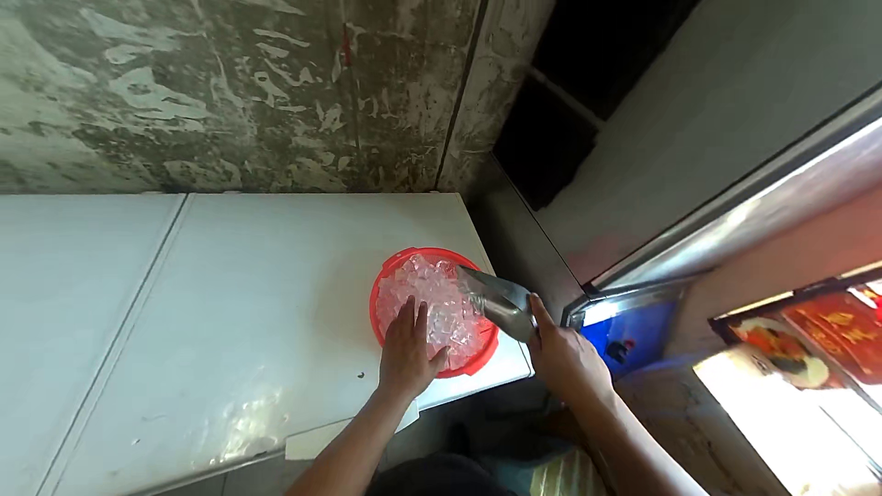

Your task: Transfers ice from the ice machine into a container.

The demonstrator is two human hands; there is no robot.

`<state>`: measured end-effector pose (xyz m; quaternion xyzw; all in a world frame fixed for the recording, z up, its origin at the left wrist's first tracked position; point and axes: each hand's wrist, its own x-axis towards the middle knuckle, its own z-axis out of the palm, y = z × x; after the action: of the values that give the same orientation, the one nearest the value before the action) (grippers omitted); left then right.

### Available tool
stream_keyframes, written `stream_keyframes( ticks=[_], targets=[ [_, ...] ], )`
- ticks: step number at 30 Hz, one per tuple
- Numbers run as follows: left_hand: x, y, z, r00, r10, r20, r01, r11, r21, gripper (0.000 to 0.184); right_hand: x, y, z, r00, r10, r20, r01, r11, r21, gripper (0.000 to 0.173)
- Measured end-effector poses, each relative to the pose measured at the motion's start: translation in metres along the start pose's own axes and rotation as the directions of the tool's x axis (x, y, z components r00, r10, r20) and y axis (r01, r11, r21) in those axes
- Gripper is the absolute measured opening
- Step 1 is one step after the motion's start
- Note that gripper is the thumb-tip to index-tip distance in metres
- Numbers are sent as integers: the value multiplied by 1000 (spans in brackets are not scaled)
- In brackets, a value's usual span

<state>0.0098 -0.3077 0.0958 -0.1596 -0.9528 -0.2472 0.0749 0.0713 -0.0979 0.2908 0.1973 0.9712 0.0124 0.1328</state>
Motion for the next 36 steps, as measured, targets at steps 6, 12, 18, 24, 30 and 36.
stream_keyframes(
  ticks=[6, 12, 18, 24, 30, 36],
  targets=[
    [0, 0, 4, 999, 6, -32, -6, 1000, -9, 69, -21, 19, -2, 851, -148, -505, 199, 979, 48, 62],
    [9, 7, 3, 979, -138, -150, 134, 990, -41, 54, -31, 21, 19, 647, -210, -733, 390, 917, 81, 59],
    [22, 14, 1, 946, -282, -157, 273, 959, -79, 51, -19, 17, 53, 597, -61, -800, 349, 918, 190, 59],
    [20, 13, 2, 949, -257, -183, 241, 965, -107, 48, 7, 13, 94, 930, -97, -354, 164, 973, 165, 61],
    [17, 11, 5, 936, -259, -238, 228, 962, -150, 48, 0, 21, 39, 685, -34, -728, 348, 893, 285, 61],
    [5, 6, 11, 850, -322, -418, 150, 907, -393, 55, -25, 5, 79, 518, -212, -829, 578, 801, 156, 46]
  ],
)
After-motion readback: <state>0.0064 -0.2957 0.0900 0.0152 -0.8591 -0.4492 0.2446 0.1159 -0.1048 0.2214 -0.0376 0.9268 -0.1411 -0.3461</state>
